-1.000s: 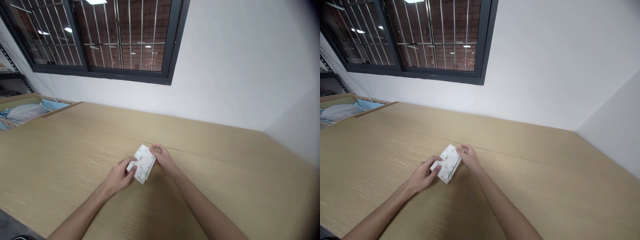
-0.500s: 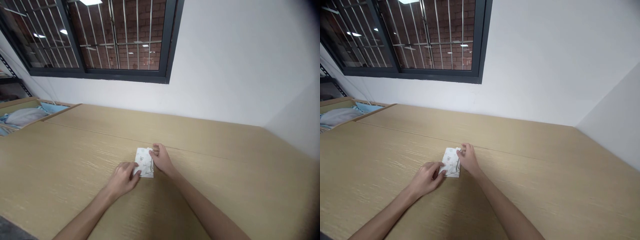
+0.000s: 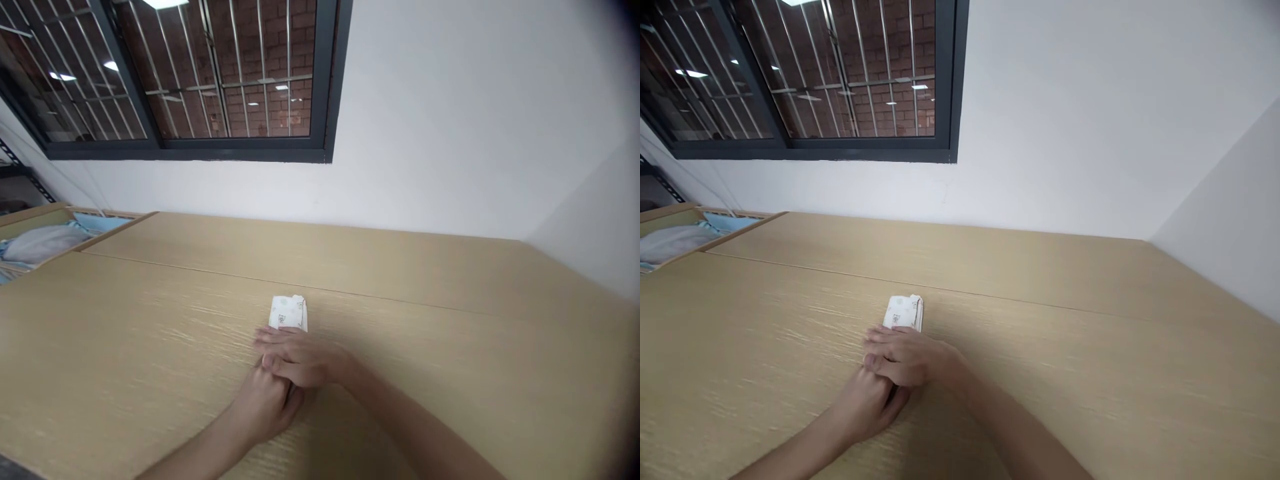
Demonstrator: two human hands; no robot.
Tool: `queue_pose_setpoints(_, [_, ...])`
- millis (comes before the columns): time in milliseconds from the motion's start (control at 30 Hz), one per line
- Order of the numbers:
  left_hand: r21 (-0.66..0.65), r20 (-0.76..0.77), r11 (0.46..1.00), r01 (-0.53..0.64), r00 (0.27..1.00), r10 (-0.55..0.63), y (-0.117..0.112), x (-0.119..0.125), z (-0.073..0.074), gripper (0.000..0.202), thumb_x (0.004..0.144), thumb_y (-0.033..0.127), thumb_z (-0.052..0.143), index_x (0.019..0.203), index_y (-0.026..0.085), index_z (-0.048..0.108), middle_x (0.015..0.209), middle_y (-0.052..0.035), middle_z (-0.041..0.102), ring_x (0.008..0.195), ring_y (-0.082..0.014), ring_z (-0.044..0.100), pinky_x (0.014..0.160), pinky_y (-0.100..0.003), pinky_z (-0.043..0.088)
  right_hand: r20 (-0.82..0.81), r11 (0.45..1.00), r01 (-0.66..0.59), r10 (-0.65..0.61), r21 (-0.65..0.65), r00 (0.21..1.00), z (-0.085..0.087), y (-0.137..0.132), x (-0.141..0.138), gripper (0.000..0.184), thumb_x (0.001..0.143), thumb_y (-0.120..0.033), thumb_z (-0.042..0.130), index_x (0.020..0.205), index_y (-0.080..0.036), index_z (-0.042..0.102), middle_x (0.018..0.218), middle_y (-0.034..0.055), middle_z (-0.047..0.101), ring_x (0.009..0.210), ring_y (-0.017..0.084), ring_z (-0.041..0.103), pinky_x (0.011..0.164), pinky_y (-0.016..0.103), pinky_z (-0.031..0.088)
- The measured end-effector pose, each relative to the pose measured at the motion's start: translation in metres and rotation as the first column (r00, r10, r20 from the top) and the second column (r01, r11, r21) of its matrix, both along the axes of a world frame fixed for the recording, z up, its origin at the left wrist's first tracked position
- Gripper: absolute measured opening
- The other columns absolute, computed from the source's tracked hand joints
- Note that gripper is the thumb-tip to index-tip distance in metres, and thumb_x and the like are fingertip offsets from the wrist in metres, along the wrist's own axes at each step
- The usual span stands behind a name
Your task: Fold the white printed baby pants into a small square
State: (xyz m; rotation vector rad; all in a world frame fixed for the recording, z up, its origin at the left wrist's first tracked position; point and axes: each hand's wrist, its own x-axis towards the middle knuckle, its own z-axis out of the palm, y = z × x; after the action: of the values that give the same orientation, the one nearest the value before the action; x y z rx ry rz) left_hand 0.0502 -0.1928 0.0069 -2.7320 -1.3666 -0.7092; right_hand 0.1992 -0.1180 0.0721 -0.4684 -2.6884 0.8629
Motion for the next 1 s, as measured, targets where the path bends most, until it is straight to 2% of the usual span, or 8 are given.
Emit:
queue_pose_setpoints(100, [0.018,0.028,1.000,0.005,1.000,-0.005,0.000,0.000,0.002,0.048,0.091,0.026,0.054,0.137,0.012,0.055,0.131,-0.0183,0.066,0.120,-0.0369,0.064,0.097,-0.056,0.059,0.022,1.000,0.024,-0.024,0.007,0.999,-0.006,0.002,0.001,0.041,0.107,-0.037,0.039,0.144,-0.031,0.056,0.148,-0.0031,0.055,0.144,0.022,0.044,0.123,0.044,0.032])
queue_pose_setpoints(267, [-0.006,0.068,1.000,-0.014,0.998,0.014,-0.001,0.004,0.006,0.042,0.092,0.030,0.056,0.130,0.013,0.059,0.124,-0.0178,0.069,0.116,-0.0364,0.066,0.096,-0.056,0.059,0.029,0.987,0.121,-0.125,0.101,0.992,-0.018,0.018,0.009,0.042,0.105,-0.037,0.044,0.145,-0.035,0.055,0.151,-0.0030,0.050,0.143,0.025,0.045,0.122,0.045,0.034])
queue_pose_setpoints(400, [-0.032,0.003,0.999,-0.022,1.000,0.022,0.001,0.004,0.004,0.054,0.091,0.032,0.058,0.140,0.012,0.051,0.136,-0.0208,0.062,0.131,-0.0391,0.055,0.109,-0.059,0.051,0.036,0.955,0.154,-0.168,0.255,0.985,-0.032,0.037,0.017,0.046,0.105,-0.036,0.043,0.150,-0.029,0.050,0.155,0.0015,0.045,0.146,0.028,0.040,0.123,0.051,0.032])
queue_pose_setpoints(633, [0.034,-0.071,0.997,-0.066,0.995,0.068,0.001,0.001,-0.005,0.064,0.093,0.040,0.056,0.146,0.007,0.044,0.146,-0.0235,0.053,0.134,-0.0410,0.053,0.104,-0.054,0.056,0.017,0.893,0.256,-0.282,0.369,0.959,-0.041,0.062,0.033,0.053,0.108,-0.040,0.032,0.158,-0.021,0.035,0.163,0.0077,0.033,0.152,0.026,0.028,0.124,0.052,0.024])
queue_pose_setpoints(733, [0.008,0.022,0.998,-0.056,0.998,0.056,0.005,-0.003,0.001,0.051,0.093,0.034,0.056,0.139,0.014,0.054,0.141,-0.0169,0.061,0.127,-0.0367,0.060,0.100,-0.050,0.058,-0.002,0.889,0.306,-0.325,0.341,0.946,-0.049,0.069,0.039,0.056,0.108,-0.040,0.028,0.160,-0.019,0.029,0.164,0.0097,0.030,0.153,0.024,0.025,0.125,0.051,0.024])
queue_pose_setpoints(800, [-0.076,0.181,0.994,-0.083,0.979,0.096,0.010,-0.007,0.009,0.031,0.096,0.030,0.051,0.124,0.023,0.064,0.122,-0.0069,0.073,0.107,-0.0266,0.072,0.088,-0.040,0.062,-0.023,0.891,0.354,-0.362,0.283,0.932,-0.054,0.070,0.041,0.058,0.108,-0.042,0.026,0.161,-0.017,0.026,0.165,0.0114,0.028,0.153,0.024,0.026,0.124,0.050,0.026])
queue_pose_setpoints(867, [-0.152,0.338,0.976,-0.155,0.920,0.199,0.016,-0.013,0.016,0.023,0.100,0.030,0.047,0.106,0.027,0.069,0.100,-0.0002,0.077,0.086,-0.0181,0.073,0.076,-0.033,0.060,-0.065,0.878,0.432,-0.428,0.205,0.901,-0.056,0.070,0.042,0.061,0.108,-0.046,0.024,0.161,-0.016,0.024,0.164,0.0134,0.029,0.152,0.025,0.028,0.123,0.051,0.028])
queue_pose_setpoints(1000, [-0.114,0.396,0.939,-0.326,0.851,0.344,0.030,-0.029,0.022,0.025,0.100,0.039,0.046,0.087,0.023,0.060,0.084,-0.0019,0.068,0.080,-0.0182,0.064,0.075,-0.034,0.052,-0.236,0.784,0.614,-0.582,0.089,0.778,-0.057,0.070,0.044,0.058,0.107,-0.045,0.027,0.156,-0.015,0.033,0.157,0.0176,0.042,0.145,0.027,0.039,0.119,0.053,0.033])
